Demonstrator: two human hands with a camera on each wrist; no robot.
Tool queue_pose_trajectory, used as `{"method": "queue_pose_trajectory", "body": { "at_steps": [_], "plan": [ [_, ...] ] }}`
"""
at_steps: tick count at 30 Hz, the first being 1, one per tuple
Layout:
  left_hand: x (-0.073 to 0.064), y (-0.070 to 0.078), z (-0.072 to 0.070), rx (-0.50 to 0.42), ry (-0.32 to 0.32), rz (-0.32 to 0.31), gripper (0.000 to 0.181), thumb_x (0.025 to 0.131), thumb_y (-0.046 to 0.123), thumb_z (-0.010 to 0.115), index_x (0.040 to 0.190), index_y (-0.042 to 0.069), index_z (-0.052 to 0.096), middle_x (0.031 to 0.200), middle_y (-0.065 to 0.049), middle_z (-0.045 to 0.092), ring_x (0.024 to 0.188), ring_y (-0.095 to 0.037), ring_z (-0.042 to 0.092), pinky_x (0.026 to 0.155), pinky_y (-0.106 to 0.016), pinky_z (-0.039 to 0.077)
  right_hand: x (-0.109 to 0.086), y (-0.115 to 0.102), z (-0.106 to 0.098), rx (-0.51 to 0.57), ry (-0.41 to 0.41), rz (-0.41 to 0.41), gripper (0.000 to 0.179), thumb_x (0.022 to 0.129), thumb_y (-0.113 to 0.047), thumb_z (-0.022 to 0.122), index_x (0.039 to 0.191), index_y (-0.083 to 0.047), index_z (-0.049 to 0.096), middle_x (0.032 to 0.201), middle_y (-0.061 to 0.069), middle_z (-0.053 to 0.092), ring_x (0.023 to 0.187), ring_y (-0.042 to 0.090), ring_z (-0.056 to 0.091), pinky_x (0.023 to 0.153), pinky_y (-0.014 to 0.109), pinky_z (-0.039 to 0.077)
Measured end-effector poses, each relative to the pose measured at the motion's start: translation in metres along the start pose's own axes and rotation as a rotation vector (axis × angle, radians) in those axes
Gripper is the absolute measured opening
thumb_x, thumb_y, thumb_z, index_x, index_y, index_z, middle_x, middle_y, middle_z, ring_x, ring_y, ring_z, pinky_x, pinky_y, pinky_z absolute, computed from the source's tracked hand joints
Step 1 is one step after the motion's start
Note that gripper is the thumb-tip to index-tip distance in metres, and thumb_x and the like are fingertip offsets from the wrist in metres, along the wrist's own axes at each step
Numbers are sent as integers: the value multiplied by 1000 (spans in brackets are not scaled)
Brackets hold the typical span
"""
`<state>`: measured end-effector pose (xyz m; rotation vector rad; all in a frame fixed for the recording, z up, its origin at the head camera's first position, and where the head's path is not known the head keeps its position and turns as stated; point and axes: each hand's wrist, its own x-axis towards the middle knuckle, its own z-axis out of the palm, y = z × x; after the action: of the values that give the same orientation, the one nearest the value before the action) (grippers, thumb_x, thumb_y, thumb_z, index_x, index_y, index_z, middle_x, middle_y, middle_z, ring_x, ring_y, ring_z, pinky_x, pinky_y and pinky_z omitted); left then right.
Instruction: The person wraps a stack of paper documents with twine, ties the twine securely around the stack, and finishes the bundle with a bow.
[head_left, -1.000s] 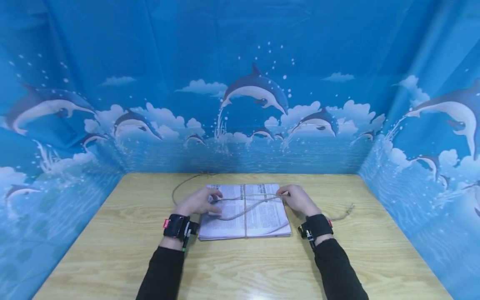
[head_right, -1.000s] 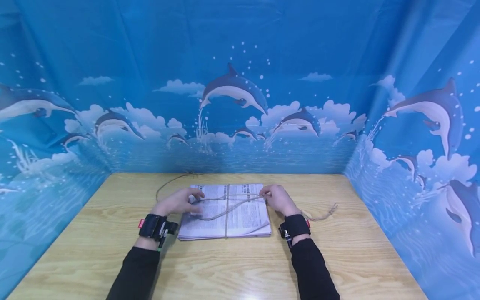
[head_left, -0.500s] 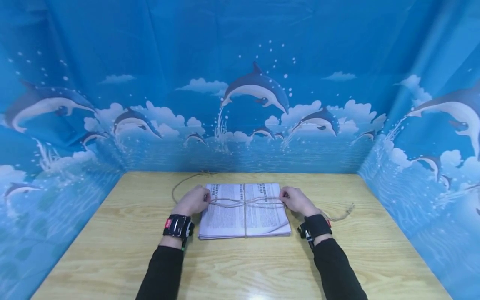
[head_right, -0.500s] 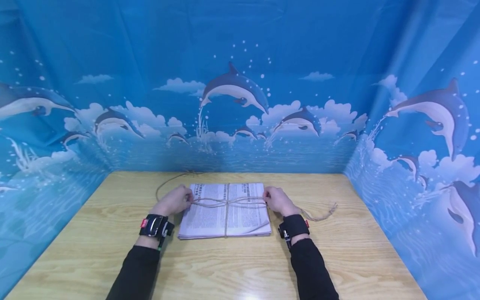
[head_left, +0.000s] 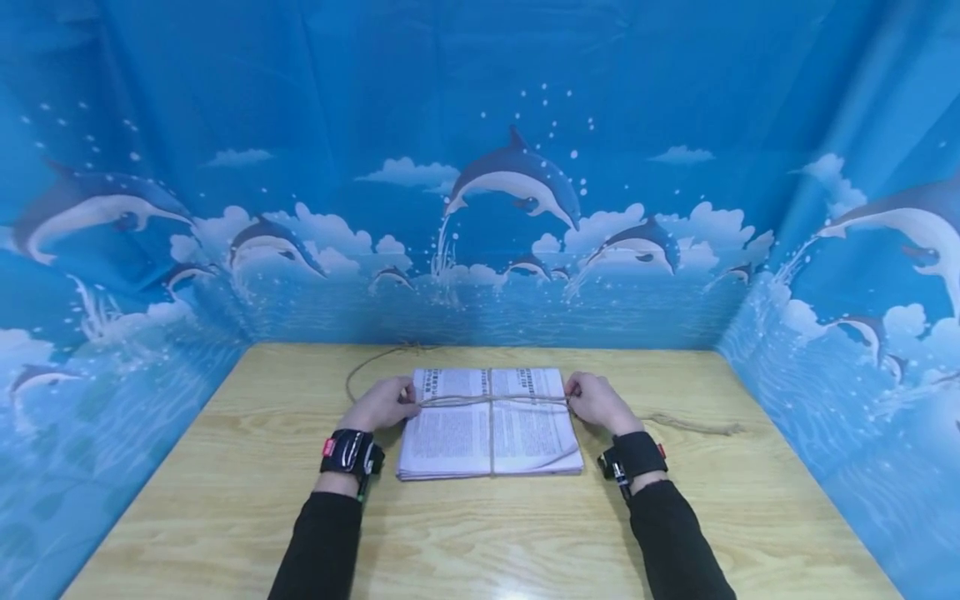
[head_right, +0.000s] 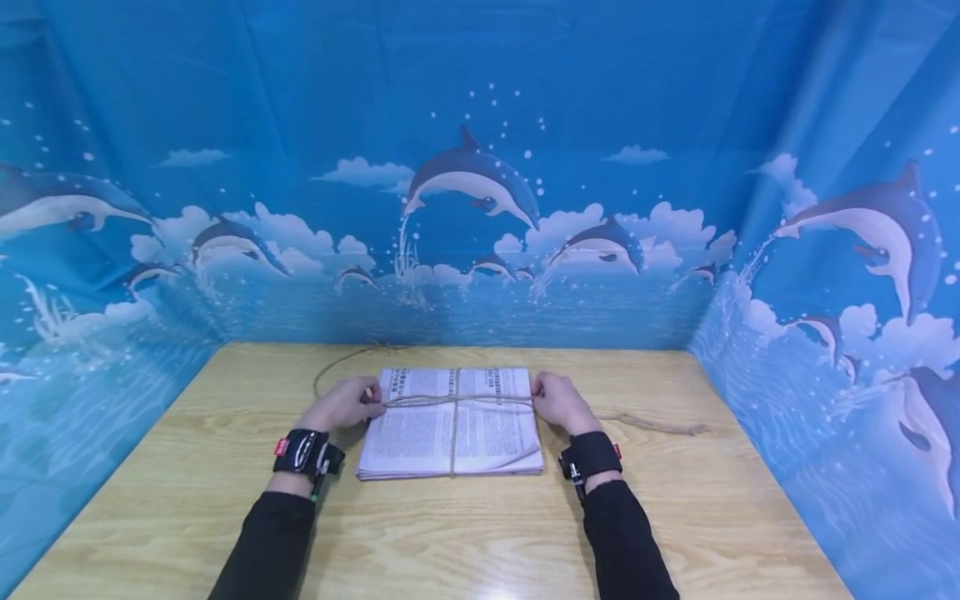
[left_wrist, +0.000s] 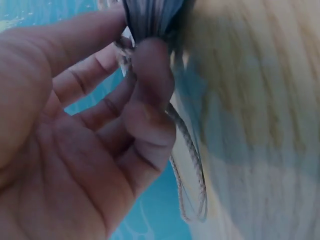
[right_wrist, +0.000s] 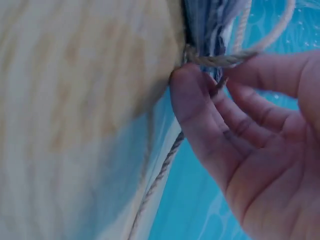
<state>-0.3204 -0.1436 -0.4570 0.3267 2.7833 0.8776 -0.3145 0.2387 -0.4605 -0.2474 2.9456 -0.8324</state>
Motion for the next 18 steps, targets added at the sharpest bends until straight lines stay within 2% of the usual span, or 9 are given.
{"method": "queue_pose_trajectory", "body": {
  "at_steps": [5,7,10,13,18],
  "plan": [
    [-1,-4,-3,-69,-10,3,14,93,30,67,89,17,66,80,-2,62,67,-18,56,58,-31,44,-1,1,-2,48,-8,-47,12,95,-22,64,97,-11,68,74,2,60,64,15,52,61,29,42],
    [-2,-8,-7,-79,17,13,23,97,34,61,87,14,66,76,-2,59,65,-18,53,58,-31,43,-2,2,-2,54,-7,-53,13,96,-22,62,93,-12,71,73,1,59,65,15,50,62,29,41],
    [-3,-12,-14,-76,80,17,35,101,33,52,83,6,64,68,-3,51,60,-18,48,56,-31,39,-3,3,-2,76,-21,-13,18,97,-22,60,93,-9,71,77,3,61,69,17,52,64,30,41],
    [-4,-14,-16,-41,119,-16,36,101,32,53,79,5,61,66,-1,47,60,-17,45,56,-30,36,-2,3,0,73,-36,41,20,97,-23,58,93,-9,71,78,4,62,70,18,52,65,30,41],
    [-1,-12,-10,-44,89,-109,38,98,30,58,65,11,53,59,2,43,54,-14,42,49,-27,33,0,4,2,39,-24,75,19,96,-21,58,93,-7,70,82,5,62,68,17,51,64,29,40]
  ]
}}
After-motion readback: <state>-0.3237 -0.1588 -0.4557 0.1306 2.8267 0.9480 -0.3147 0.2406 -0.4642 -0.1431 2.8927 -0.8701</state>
